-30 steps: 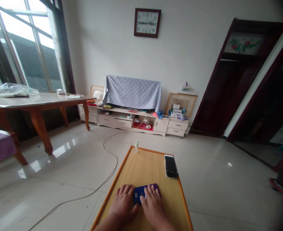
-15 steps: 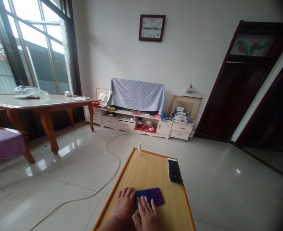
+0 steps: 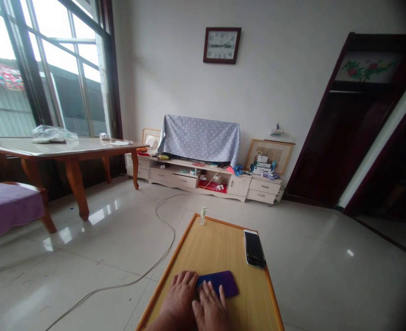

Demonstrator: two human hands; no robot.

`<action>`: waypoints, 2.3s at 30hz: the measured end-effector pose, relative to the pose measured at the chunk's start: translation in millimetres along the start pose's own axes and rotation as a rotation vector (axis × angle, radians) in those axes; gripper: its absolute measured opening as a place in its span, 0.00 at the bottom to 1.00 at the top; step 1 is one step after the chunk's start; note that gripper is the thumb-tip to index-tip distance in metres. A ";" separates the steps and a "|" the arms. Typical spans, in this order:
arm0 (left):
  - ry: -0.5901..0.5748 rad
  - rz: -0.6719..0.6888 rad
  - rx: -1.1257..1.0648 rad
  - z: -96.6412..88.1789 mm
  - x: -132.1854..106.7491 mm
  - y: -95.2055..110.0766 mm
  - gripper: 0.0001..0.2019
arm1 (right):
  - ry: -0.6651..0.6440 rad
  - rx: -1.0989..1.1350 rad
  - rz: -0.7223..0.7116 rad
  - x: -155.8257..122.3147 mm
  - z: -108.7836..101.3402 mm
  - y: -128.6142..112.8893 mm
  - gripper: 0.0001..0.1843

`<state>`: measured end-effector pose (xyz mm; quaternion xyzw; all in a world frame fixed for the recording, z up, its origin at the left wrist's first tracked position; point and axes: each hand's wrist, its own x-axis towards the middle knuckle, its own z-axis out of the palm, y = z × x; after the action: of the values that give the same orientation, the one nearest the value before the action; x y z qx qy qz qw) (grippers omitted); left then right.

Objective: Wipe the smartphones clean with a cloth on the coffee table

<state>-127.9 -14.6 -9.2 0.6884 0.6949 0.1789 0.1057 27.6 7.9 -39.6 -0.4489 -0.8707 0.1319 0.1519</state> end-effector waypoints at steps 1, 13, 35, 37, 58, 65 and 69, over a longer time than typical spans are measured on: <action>-0.008 -0.001 0.000 0.4 0.1 -0.3 0.29 | -0.018 0.022 -0.021 -0.5 -1.4 -2.3 0.28; -0.011 -0.001 0.003 -6.0 -0.5 5.5 0.26 | 0.005 -0.019 0.118 12.7 -12.5 -15.4 0.29; -0.053 -0.034 0.020 -14.5 -2.8 12.8 0.27 | -0.001 0.012 0.040 19.1 -7.7 -17.0 0.28; -0.069 -0.046 0.029 -13.2 -2.4 11.1 0.28 | -0.002 0.010 0.016 12.1 -11.5 -16.6 0.27; -0.080 -0.041 0.051 -12.2 -1.2 9.3 0.30 | 0.012 -0.042 0.003 -1.0 2.0 -2.8 0.26; -0.041 -0.046 0.007 -16.6 -3.8 15.6 0.26 | 0.051 -0.029 0.046 17.4 -14.2 -8.9 0.28; -0.025 -0.034 0.002 -12.9 -2.3 11.3 0.27 | 0.037 -0.047 0.042 4.9 -3.6 2.6 0.27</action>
<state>-122.5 -18.4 6.8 0.6786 0.7055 0.1680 0.1166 28.2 13.8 -36.5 -0.4729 -0.8609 0.1064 0.1544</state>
